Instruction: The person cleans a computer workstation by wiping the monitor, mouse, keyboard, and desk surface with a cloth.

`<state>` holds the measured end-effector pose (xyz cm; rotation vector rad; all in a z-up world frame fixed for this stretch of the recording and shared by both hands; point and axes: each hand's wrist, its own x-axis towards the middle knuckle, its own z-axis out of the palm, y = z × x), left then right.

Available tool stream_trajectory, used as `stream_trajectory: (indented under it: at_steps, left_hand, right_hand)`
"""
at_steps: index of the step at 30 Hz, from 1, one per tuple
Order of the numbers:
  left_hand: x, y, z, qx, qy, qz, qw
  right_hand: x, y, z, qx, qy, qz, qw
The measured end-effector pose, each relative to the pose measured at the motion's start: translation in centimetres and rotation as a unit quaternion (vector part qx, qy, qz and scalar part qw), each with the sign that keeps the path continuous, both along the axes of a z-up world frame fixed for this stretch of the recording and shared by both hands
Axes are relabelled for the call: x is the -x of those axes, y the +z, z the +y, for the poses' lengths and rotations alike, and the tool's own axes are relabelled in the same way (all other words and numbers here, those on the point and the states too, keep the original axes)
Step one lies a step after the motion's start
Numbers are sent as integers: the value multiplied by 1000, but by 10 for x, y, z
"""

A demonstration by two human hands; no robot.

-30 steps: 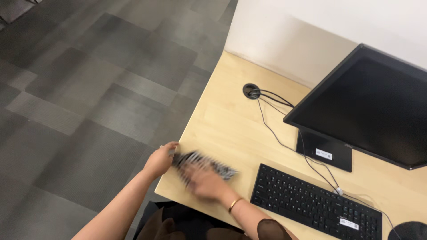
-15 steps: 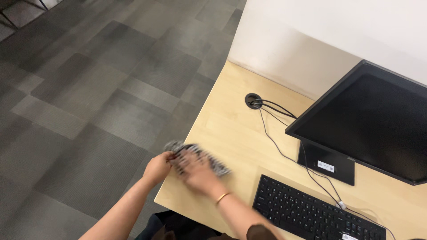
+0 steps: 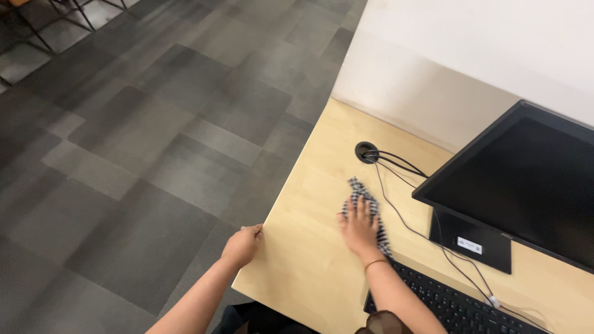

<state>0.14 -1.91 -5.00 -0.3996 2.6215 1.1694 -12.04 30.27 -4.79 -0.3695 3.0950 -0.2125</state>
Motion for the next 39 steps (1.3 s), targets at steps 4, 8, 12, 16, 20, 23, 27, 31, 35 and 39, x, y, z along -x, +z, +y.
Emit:
stream_trajectory:
  at_steps: [4, 8, 12, 16, 20, 23, 27, 31, 35, 39]
  left_hand:
    - [12, -8, 2, 13, -4, -11, 1000]
    - [23, -20, 6, 49, -17, 27, 998]
    - [26, -10, 12, 50, -22, 27, 998]
    - [25, 0, 19, 55, -45, 31, 997]
    - [25, -14, 16, 58, -73, 59, 994]
    - [25, -15, 14, 55, -68, 19, 996]
    - [30, -3, 19, 80, -62, 89, 991]
    - [37, 28, 45, 131, -16, 220, 967]
    - [48, 54, 83, 131, -72, 215, 965]
    - [53, 56, 129, 159, -194, 212, 944]
  right_hand:
    - [-58, -2, -69, 19, 105, -22, 994]
    - [-142, 19, -119, 73, 317, -58, 944]
    - [-115, 28, -103, 18, 230, -93, 969]
    - [-34, 19, -16, 15, 2, -41, 999]
    - [11, 13, 45, 21, -107, -36, 993]
    - [9, 7, 23, -34, -114, -44, 992]
    - [-27, 7, -68, -11, 49, -72, 996]
    - [-52, 21, -97, 46, 114, -106, 987]
    - [-33, 40, -48, 264, 116, -21, 957]
    - [-56, 85, 31, 286, 52, 86, 953]
